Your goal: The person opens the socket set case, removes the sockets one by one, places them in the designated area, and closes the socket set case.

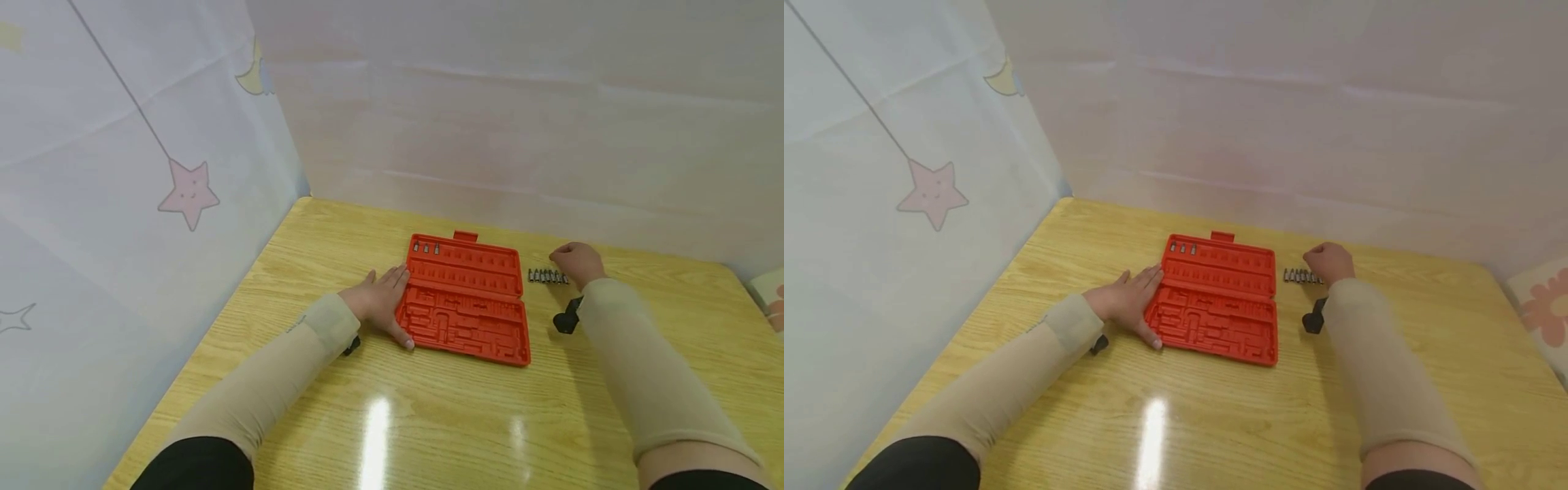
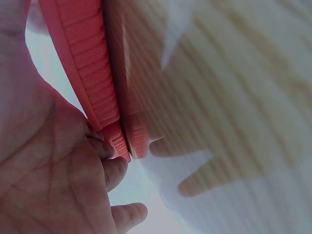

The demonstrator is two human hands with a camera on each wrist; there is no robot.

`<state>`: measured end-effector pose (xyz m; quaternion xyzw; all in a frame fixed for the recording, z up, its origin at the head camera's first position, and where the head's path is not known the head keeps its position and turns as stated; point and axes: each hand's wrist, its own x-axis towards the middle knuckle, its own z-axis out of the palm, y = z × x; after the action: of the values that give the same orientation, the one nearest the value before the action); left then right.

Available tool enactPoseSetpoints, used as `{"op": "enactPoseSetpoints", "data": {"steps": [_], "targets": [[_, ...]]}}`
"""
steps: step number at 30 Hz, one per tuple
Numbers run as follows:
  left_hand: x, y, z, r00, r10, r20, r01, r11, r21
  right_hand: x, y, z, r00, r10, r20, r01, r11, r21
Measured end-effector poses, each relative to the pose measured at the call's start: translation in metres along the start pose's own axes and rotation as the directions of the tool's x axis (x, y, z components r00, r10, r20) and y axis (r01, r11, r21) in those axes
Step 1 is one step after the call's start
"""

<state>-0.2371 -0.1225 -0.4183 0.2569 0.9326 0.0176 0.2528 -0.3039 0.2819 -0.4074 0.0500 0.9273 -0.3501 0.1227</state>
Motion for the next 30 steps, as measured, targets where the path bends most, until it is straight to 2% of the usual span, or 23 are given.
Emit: {"op": "enactPoseSetpoints", "data": {"steps": [11, 18, 25, 30], "targets": [[0.000, 0.000, 0.001, 1.000, 0.000, -0.006, 0.000, 1.000, -0.018, 0.013, -0.083, 0.049, 0.994, -0.080, 0.078, 0.068, 0.988, 0.139], [-0.002, 0.000, -0.001, 1.000, 0.000, -0.002, 0.000, 1.000, -0.021, 0.029, -0.110, 0.079, 0.989, -0.103, 0.108, 0.088, 0.987, 0.137], [-0.001, 0.001, 0.000, 1.000, 0.012, -0.005, -0.012, 1.000, -0.012, 0.031, -0.131, 0.102, 0.986, -0.106, 0.128, 0.083, 0.981, 0.178], [-0.001, 0.001, 0.000, 1.000, 0.001, -0.005, -0.001, 1.000, -0.008, 0.034, -0.140, 0.118, 0.983, -0.095, 0.154, 0.069, 0.984, 0.165]]}}
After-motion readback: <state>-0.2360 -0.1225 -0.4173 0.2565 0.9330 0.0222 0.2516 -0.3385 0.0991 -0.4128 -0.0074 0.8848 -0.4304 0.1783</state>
